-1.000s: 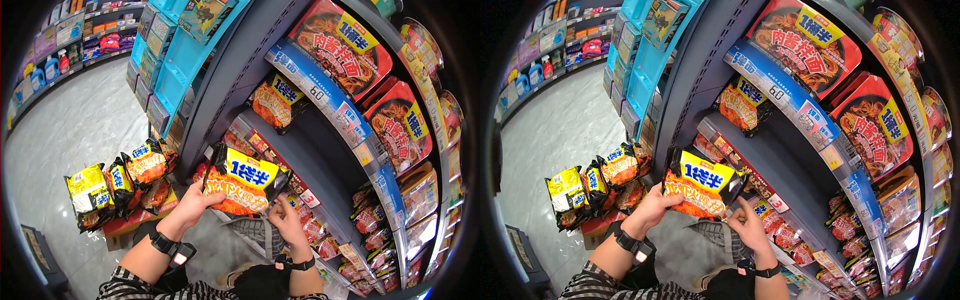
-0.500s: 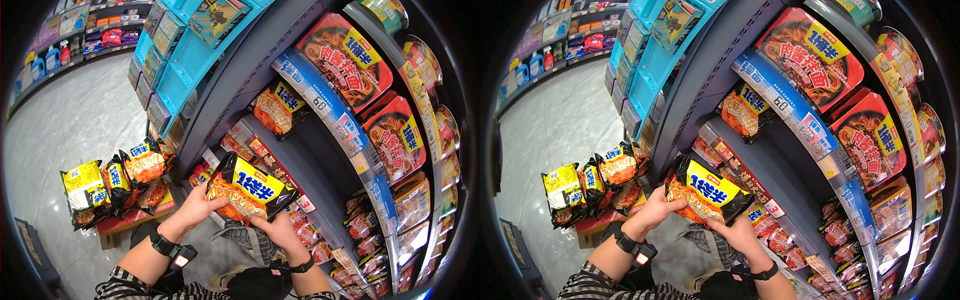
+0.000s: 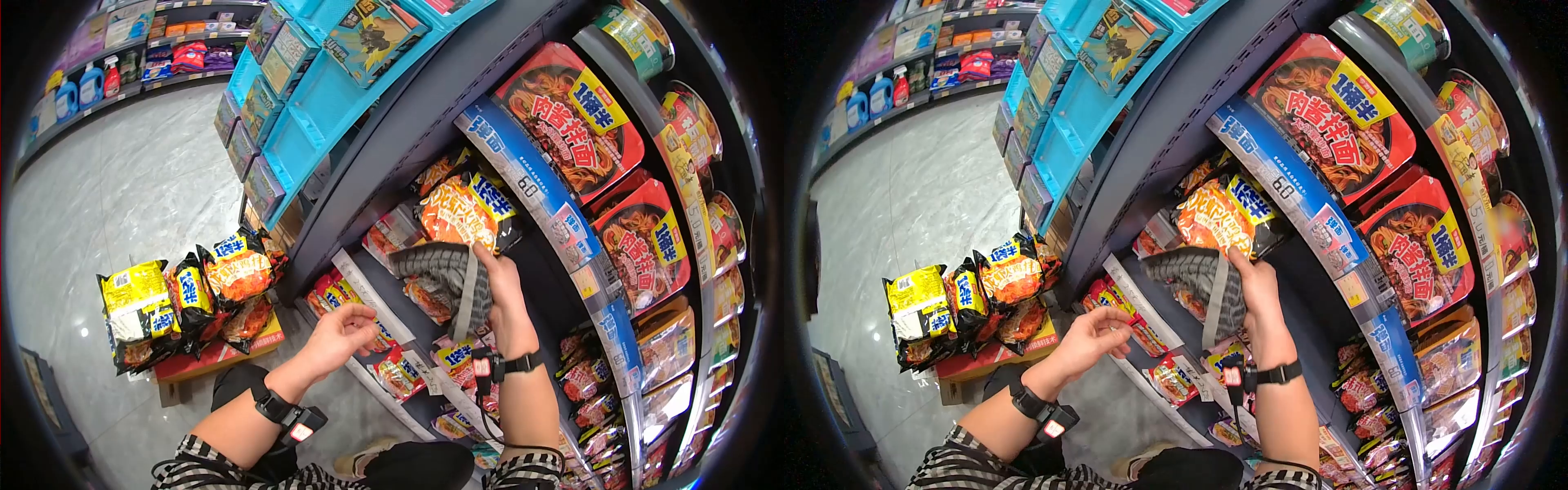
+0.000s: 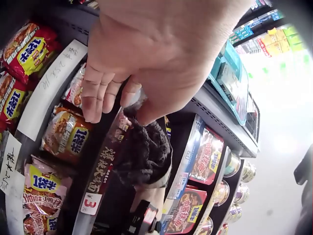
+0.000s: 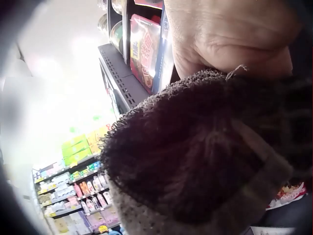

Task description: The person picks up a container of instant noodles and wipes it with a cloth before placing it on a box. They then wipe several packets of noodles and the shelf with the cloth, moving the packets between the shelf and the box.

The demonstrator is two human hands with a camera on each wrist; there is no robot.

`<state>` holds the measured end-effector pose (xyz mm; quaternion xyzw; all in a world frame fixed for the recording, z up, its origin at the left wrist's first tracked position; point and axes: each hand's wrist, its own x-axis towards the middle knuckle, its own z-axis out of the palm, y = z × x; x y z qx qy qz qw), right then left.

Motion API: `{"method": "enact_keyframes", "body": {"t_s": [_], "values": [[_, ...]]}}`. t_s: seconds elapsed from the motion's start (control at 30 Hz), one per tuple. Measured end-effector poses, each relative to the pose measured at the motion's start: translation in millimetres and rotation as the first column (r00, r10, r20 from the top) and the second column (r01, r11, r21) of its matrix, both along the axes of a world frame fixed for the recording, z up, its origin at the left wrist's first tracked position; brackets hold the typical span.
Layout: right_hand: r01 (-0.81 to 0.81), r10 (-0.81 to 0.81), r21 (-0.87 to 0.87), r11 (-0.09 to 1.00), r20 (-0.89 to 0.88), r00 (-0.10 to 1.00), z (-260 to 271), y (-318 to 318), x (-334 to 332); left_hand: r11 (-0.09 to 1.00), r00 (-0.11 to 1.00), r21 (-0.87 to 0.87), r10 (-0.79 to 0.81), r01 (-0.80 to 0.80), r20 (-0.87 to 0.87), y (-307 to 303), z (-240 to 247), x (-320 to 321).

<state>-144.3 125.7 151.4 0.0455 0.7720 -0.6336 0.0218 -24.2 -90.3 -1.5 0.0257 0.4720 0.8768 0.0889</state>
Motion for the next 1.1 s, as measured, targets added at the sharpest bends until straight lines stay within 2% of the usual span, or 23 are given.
{"method": "enact_keyframes", "body": {"t_s": [0.03,0.1,0.2,0.23,0.33,0.37,0.43,0.47,0.5,0.6,0.67,0.73,0.8,0.83,0.9,0.93,0.97,1.03,1.07,1.1], "values": [[0.0,0.0,0.0,1.0,-0.001,1.0,1.0,-2.6,-7.9,0.998,0.999,-0.049,-0.041,0.041,0.004,0.2,-0.6,-0.1],[0.071,-0.071,0.139,0.988,-0.01,0.997,2.0,-7.3,-21.1,0.988,0.995,-0.121,-0.098,0.099,0.012,-0.5,1.1,-0.2],[0.062,-0.055,0.066,0.996,-0.101,0.993,-15.5,-0.5,-46.2,0.977,0.995,-0.187,-0.105,0.103,0.001,-1.0,2.6,0.5],[0.056,-0.054,0.046,0.997,-0.042,0.998,-14.5,-2.5,-46.9,0.977,0.995,-0.189,-0.104,0.102,0.001,-0.8,2.2,0.6],[0.117,-0.109,0.072,0.991,-0.11,0.988,-15.2,-8.0,-41.8,0.957,0.996,-0.278,-0.09,0.083,-0.014,-1.7,0.8,-0.3],[0.117,-0.109,0.069,0.991,-0.109,0.988,-13.0,-12.5,-33.5,0.952,0.998,-0.3,-0.063,0.052,-0.027,-3.0,0.3,-0.9],[0.229,-0.201,0.119,0.966,-0.209,0.957,-7.3,-14.9,-9.0,0.945,0.998,-0.325,-0.039,0.023,-0.042,-4.2,-1.3,-2.5],[0.234,-0.206,0.114,0.966,-0.211,0.956,-6.8,-9.4,3.7,0.952,0.995,-0.29,0.077,-0.095,-0.07,-4.3,-3.7,-3.8],[0.162,-0.134,0.118,0.98,-0.215,0.967,-8.1,-1.9,17.6,0.944,0.976,-0.251,0.195,-0.214,-0.097,-4.6,-5.0,-6.0],[-0.027,0.066,0.186,0.982,-0.205,0.976,-19.6,11.9,66.6,0.926,0.952,-0.235,0.266,-0.295,-0.15,-9.1,-6.9,-9.3],[-0.073,0.093,0.15,0.986,-0.131,0.987,-48.1,16.5,91.6,0.922,0.945,-0.237,0.264,-0.306,-0.195,-14.9,-0.8,-9.3],[-0.094,0.104,0.112,0.989,-0.084,0.991,-81.6,23.6,112.2,0.739,0.92,-0.578,0.149,-0.347,-0.362,-37.4,16.7,-9.9],[-0.103,0.101,0.095,0.99,0.021,0.995,-118.0,36.9,125.6,0.538,0.918,-0.762,0.058,-0.361,-0.393,-60.0,29.0,-15.8],[-0.073,0.064,0.106,0.992,0.089,0.994,-134.4,43.7,128.7,0.367,0.899,-0.831,0.04,-0.418,-0.435,-72.3,31.1,-20.0],[-0.063,0.053,0.08,0.995,0.116,0.992,-166.7,55.0,133.5,0.106,0.876,-0.87,0.08,-0.481,-0.475,-96.5,19.5,-36.6],[-0.033,0.023,0.071,0.997,0.14,0.99,-182.8,59.5,136.1,0.069,0.864,-0.865,0.128,-0.497,-0.486,-112.7,5.8,-49.7],[-0.035,0.026,0.057,0.998,0.15,0.988,-196.7,65.0,136.2,0.002,0.881,-0.892,0.16,-0.452,-0.446,-130.2,-8.8,-62.8],[-0.062,0.059,0.02,0.998,0.116,0.992,-198.5,60.5,138.4,-0.282,0.923,-0.906,0.13,-0.316,-0.362,-166.3,-39.1,-86.0],[-0.08,0.079,0.012,0.997,0.068,0.995,-195.0,57.8,141.5,-0.296,0.964,-0.945,0.175,-0.142,-0.2,-177.3,-42.6,-91.4],[-0.104,0.104,-0.009,0.995,0.067,0.992,-189.8,56.5,141.5,-0.326,0.983,-0.945,0.162,-0.033,-0.09,-183.3,-49.9,-90.9]]}}
